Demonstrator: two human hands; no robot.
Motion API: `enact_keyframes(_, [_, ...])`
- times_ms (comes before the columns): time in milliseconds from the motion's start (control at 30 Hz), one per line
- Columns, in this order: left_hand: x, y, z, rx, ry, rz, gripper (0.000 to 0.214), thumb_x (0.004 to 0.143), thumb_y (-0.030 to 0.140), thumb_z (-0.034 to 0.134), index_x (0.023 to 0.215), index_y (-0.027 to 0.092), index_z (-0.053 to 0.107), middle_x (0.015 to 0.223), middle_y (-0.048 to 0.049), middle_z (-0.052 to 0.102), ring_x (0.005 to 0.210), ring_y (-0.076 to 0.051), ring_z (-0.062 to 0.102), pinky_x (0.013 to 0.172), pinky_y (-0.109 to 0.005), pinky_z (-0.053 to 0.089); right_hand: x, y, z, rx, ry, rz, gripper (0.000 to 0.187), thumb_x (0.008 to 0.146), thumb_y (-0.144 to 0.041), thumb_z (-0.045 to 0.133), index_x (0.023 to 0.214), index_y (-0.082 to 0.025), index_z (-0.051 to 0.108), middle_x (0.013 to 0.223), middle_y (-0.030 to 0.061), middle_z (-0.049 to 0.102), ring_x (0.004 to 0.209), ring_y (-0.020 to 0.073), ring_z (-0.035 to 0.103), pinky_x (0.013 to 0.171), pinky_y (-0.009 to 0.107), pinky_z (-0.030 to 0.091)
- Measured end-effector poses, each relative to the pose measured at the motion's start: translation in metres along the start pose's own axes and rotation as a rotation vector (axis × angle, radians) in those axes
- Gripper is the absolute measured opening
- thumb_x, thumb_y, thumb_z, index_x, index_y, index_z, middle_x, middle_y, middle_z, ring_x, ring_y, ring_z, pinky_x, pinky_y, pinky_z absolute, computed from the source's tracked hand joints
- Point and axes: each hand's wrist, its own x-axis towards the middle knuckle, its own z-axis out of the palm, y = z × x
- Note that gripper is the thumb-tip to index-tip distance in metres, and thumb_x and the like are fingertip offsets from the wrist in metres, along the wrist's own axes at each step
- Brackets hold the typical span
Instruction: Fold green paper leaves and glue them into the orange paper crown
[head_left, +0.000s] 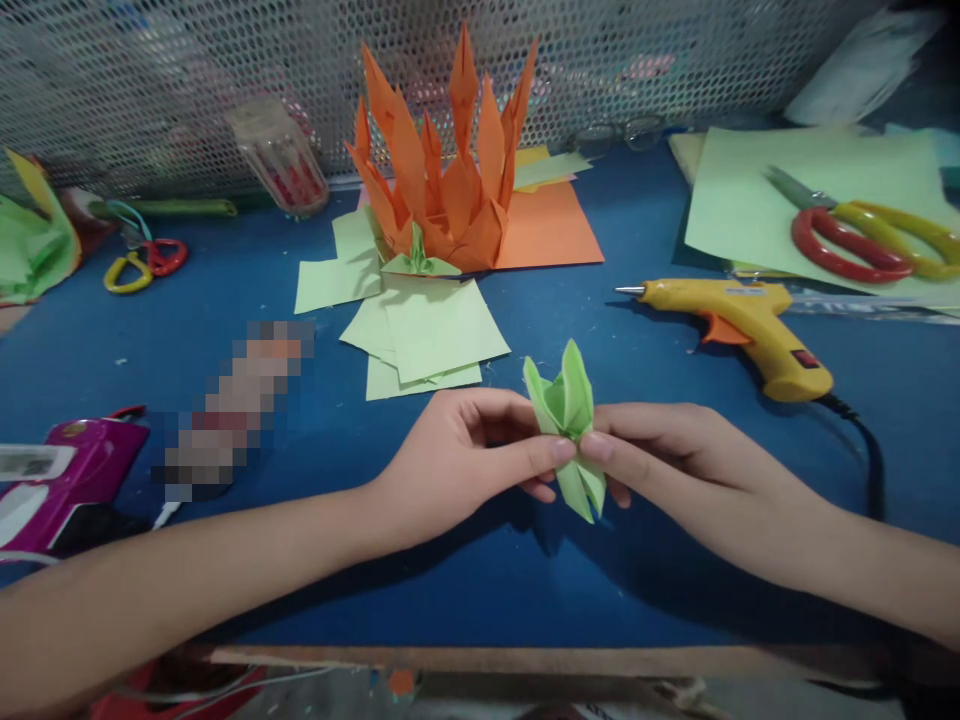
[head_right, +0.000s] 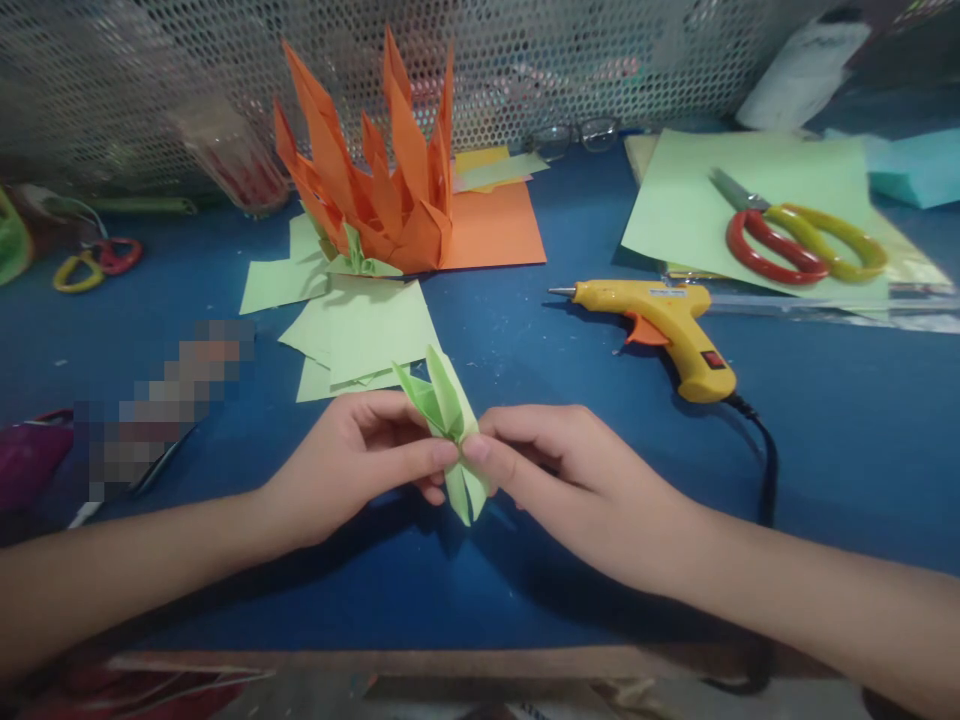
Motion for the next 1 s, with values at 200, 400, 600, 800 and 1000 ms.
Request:
enact_keyframes(200, [-0.002,-0.002,0.001,0.058,0.033,0.039,0.012,0.065,0.011,0.082,0.072,0.013,0.073,0.068,0.0027,0.07,0.055,-0.006,0.063,0.056,-0.014,0.056,0.001,0.0,0.0,-0.067,-0.02,-0.054,0.038,0.096,-0.041,0.05,0.067,-0.019,0.058,0.057,-0.0036,0.048,0.052,0.0078,0.045,0.046,0.02,0.033])
enact_keyframes(400, [-0.006,-0.006,0.001,0.131,0.052,0.109,0.009,0.069,0.01,0.077,0.074,0.013,0.07,0.067,0.0036,0.066,0.053,-0.005,0.059,0.053,-0.014,0.056,0.0,-0.002,0.002,-0.075,-0.001,-0.101,0.035,0.095,-0.038,0.053,0.066,-0.019,0.058,0.058,-0.0043,0.051,0.052,0.0068,0.045,0.047,0.019,0.034])
enact_keyframes(600, [-0.01,-0.005,0.002,0.266,0.071,0.114,0.005,0.073,0.014,0.072,0.072,0.013,0.067,0.067,0.0027,0.062,0.052,-0.006,0.057,0.051,-0.015,0.053,0.001,-0.002,0.002,-0.121,-0.031,-0.162,0.03,0.096,-0.037,0.052,0.077,-0.018,0.065,0.062,-0.0023,0.056,0.053,0.0079,0.048,0.049,0.019,0.037])
enact_keyframes(800, [-0.01,-0.007,0.002,0.341,0.09,0.127,0.008,0.076,0.017,0.067,0.069,0.014,0.066,0.067,0.0016,0.061,0.054,-0.007,0.055,0.052,-0.017,0.049,0.0,-0.003,0.006,-0.203,0.004,-0.231,0.029,0.096,-0.033,0.05,0.074,-0.017,0.06,0.06,-0.0031,0.052,0.052,0.0072,0.045,0.05,0.018,0.038])
enact_keyframes(1000, [-0.007,-0.004,0.0,0.181,0.043,0.006,0.009,0.068,0.017,0.08,0.068,0.014,0.071,0.063,0.0037,0.063,0.052,-0.006,0.055,0.053,-0.017,0.051,0.0,-0.003,0.003,-0.158,-0.021,-0.184,0.026,0.096,-0.033,0.049,0.082,-0.019,0.065,0.068,-0.0017,0.062,0.056,0.0085,0.05,0.053,0.019,0.04])
